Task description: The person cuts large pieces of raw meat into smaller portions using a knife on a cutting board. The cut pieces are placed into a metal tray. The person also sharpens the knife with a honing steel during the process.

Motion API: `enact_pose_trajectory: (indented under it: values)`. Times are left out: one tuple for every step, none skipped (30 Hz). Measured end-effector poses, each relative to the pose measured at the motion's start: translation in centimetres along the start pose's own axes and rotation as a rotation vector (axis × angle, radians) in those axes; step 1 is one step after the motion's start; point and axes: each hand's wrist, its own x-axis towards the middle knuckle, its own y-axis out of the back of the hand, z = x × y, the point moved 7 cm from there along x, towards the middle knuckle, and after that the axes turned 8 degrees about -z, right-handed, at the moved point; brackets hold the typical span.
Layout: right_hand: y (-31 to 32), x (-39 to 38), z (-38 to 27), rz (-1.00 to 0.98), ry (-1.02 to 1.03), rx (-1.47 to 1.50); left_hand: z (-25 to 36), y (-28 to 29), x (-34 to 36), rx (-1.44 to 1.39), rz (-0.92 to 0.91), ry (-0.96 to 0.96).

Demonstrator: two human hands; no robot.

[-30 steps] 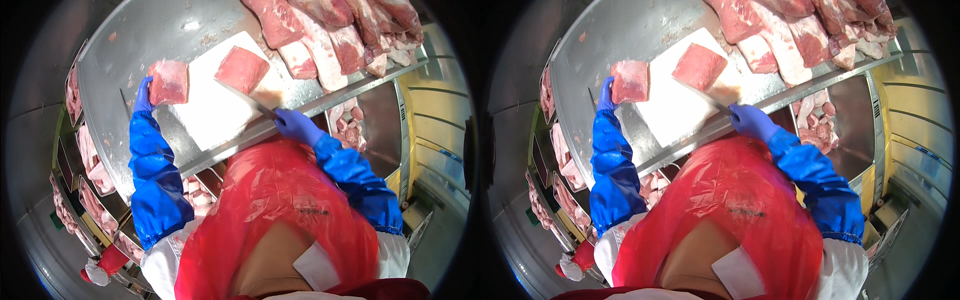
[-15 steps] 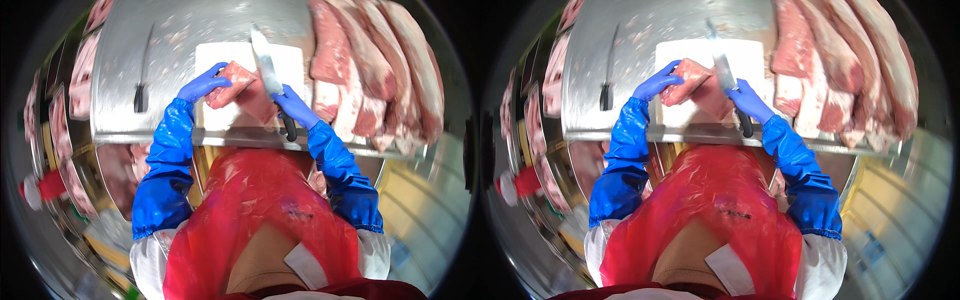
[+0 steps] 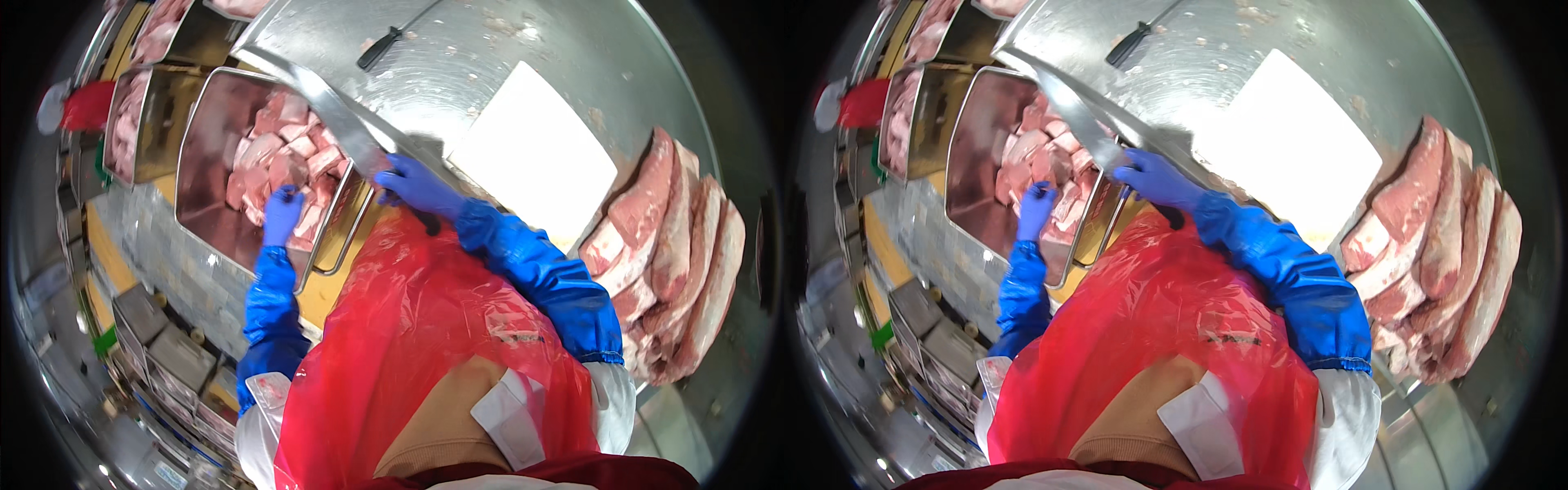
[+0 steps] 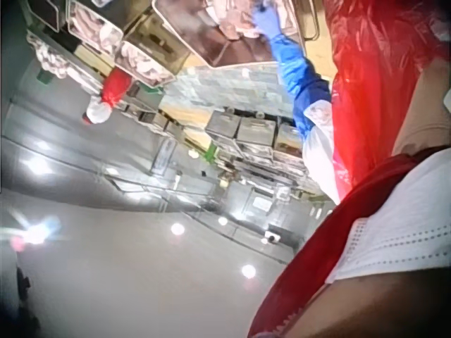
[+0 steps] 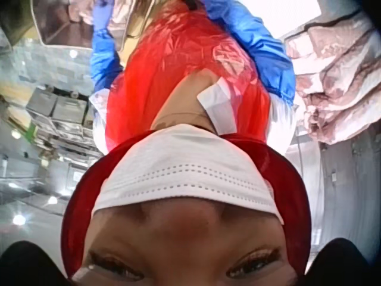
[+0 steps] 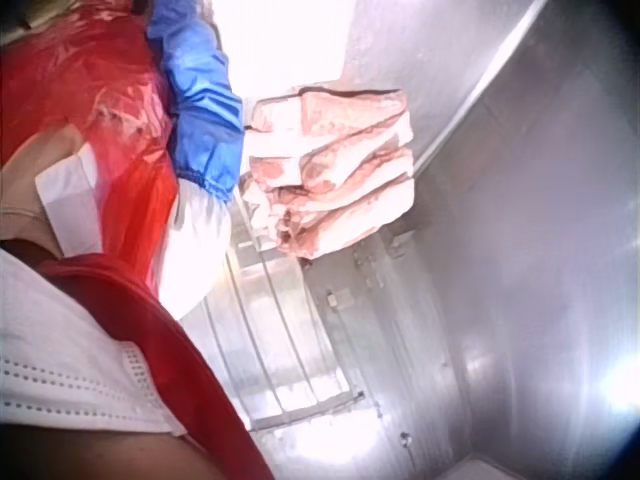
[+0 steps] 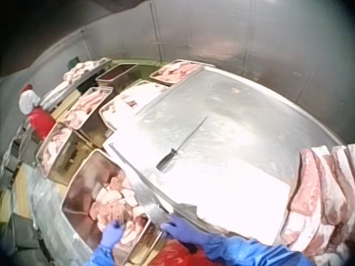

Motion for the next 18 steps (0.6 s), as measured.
enact_pose_trajectory:
  values:
    - [2.8, -2.2, 1.0, 0.138, -0.044, -0.008, 5.4, -5.2, 0.5, -0.046, -0.086, -0.165]
    - [5.1, -4.7, 1.1, 0.264, -0.069, -0.011, 9.1, -8.9, 0.2, -0.085, -0.213, -0.249]
    - [7.1, -7.4, 2.0, 0.401, -0.059, 0.012, 12.4, -12.9, -0.3, -0.187, -0.394, -0.199]
    - [9.2, -11.0, 2.1, 0.550, -0.063, 0.015, 16.6, -17.2, -1.2, -0.245, -0.651, -0.160]
    - [10.7, -14.5, 1.5, 0.687, -0.066, 0.023, 20.1, -20.4, -2.2, -0.369, -0.857, -0.183]
    - [12.1, -17.9, 1.9, 0.792, -0.058, 0.091, 24.1, -23.2, -2.9, -0.415, -1.038, -0.245]
    - [13.2, -21.7, 2.2, 0.903, 0.003, 0.162, 28.0, -25.8, -3.8, -0.458, -1.220, -0.299]
    - [13.9, -25.7, 2.3, 1.056, 0.013, 0.168, 31.6, -28.6, -4.5, -0.323, -1.367, -0.373]
    - [14.4, -29.8, 2.6, 1.200, 0.021, 0.174, 33.8, -32.1, -4.9, -0.271, -1.472, -0.224]
    - [14.5, -33.9, 3.3, 1.296, 0.057, 0.149, 36.7, -35.3, -5.5, -0.311, -1.559, -0.353]
    - [14.6, -37.6, 4.6, 1.433, 0.161, 0.156, 39.3, -38.9, -6.3, -0.358, -1.639, -0.485]
    - [14.5, -41.2, 5.6, 1.538, 0.145, 0.099, 41.8, -43.1, -6.9, -0.340, -1.648, -0.430]
    - [14.6, -44.6, 6.3, 1.639, 0.125, 0.044, 44.4, -47.7, -8.0, -0.320, -1.652, -0.374]
    - [15.0, -47.3, 6.7, 1.699, 0.092, -0.025, 46.9, -52.3, -9.4, -0.284, -1.604, -0.378]
    - [15.6, -49.8, 6.9, 1.750, 0.055, -0.097, 49.4, -56.8, -10.5, -0.253, -1.548, -0.382]
    - [17.3, -51.3, 6.0, 1.749, 0.034, -0.198, 51.4, -61.8, -8.7, -0.243, -1.371, -0.420]
    - [20.0, -51.8, 4.5, 1.676, -0.006, -0.274, 52.4, -65.9, -6.0, -0.239, -1.180, -0.447]
    - [22.2, -52.1, 2.6, 1.645, 0.031, -0.352, 52.5, -69.6, -5.3, -0.266, -1.266, -0.325]
